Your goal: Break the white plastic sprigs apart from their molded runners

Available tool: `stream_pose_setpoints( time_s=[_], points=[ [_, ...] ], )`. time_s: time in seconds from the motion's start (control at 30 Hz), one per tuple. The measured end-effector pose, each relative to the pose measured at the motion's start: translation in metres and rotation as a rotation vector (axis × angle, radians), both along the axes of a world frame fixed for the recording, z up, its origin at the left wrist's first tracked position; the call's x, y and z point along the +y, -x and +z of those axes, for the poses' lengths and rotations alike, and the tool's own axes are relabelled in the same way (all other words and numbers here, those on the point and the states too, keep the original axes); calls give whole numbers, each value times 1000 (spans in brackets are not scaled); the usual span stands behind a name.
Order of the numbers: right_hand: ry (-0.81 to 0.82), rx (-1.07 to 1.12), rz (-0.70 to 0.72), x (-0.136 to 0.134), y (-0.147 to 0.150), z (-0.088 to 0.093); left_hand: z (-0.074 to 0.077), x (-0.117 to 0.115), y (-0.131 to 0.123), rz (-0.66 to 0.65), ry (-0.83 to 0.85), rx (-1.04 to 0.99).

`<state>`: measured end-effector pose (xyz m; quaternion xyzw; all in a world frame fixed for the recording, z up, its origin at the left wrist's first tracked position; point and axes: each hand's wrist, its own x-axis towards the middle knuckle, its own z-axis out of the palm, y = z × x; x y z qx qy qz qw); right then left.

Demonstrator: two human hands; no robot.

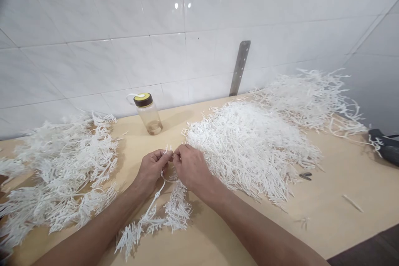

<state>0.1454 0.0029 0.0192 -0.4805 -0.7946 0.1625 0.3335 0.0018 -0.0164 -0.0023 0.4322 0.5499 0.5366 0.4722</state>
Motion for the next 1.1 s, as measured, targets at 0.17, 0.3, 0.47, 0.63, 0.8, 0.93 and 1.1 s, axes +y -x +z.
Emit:
stream_pose_setpoints(
  time_s=[0.17,0.3,0.47,0.63,0.8,0.93,1.1],
  points=[
    [-67,-60,12,-3,5,-7,-4,2,0,37,-17,6],
    [-47,-101,-4,-5,11,-7,-7,2,0,27,-6,-33],
    [138,51,-127,4,4,1,-1,2,5,-11,-9,-105],
    [-52,131,-245,24,-23,9,10,1,8,-67,2,-153],
    [-300,70,-428,46,-56,10,11,0,7,-78,47,-139],
    [-413,41,-439,50,-65,13,10,0,8,-94,64,-158],
    [-305,135,-130,25,-37,14,7,1,9,-103,66,-177]
  ],
)
